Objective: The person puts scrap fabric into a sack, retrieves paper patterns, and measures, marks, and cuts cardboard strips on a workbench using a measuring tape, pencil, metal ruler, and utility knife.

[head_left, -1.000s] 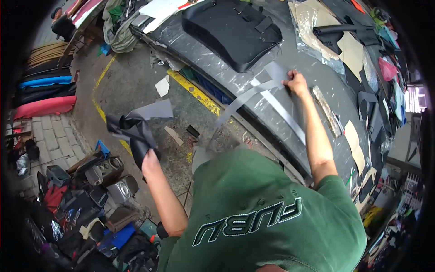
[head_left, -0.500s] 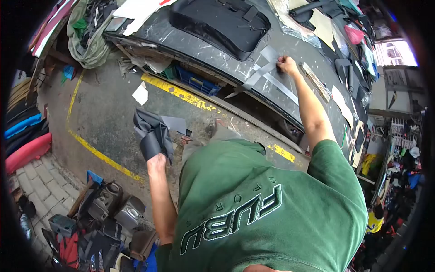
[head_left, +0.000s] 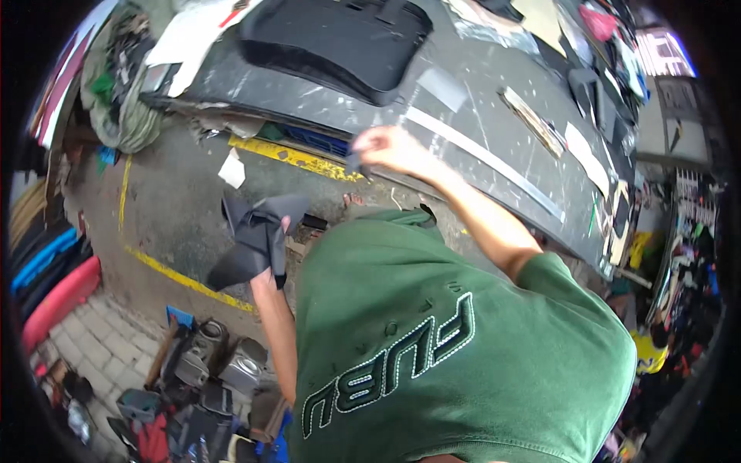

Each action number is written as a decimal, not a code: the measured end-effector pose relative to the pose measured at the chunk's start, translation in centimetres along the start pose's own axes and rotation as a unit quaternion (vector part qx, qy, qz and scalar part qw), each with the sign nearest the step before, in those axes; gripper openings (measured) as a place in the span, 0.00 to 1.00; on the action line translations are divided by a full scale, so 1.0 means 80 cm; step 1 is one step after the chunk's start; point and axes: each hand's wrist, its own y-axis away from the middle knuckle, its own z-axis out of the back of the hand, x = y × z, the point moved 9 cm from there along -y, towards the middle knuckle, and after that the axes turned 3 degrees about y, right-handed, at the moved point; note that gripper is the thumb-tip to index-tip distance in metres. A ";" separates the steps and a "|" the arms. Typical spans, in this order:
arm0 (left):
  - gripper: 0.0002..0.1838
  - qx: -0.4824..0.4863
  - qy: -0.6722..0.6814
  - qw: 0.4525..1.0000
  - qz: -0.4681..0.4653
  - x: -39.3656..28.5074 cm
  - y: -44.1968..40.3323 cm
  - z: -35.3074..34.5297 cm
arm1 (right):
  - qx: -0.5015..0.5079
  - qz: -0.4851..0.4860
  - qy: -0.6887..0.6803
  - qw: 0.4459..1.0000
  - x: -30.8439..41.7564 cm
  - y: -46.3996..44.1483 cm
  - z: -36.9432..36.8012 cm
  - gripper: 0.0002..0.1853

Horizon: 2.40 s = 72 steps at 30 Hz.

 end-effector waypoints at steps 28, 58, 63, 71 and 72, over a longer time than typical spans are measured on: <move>0.16 0.333 -0.103 0.925 0.152 -0.022 -0.063 -0.259 | -0.379 -0.123 0.462 0.792 -0.106 0.230 0.193 0.28; 0.20 0.125 -0.110 0.971 0.170 0.009 -0.055 -0.193 | -0.225 -0.014 0.322 0.920 -0.063 0.112 0.259 0.11; 0.19 0.076 -0.070 0.984 0.147 -0.015 -0.051 -0.172 | -0.255 0.101 0.383 0.882 -0.027 0.002 0.288 0.09; 0.24 -0.001 -0.136 0.991 0.012 -0.014 -0.031 -0.036 | -0.206 -0.066 0.539 0.814 -0.085 -0.069 0.315 0.15; 0.24 -0.038 0.001 0.999 0.029 -0.001 -0.021 -0.019 | -0.209 -0.040 0.542 0.813 -0.076 -0.064 0.310 0.14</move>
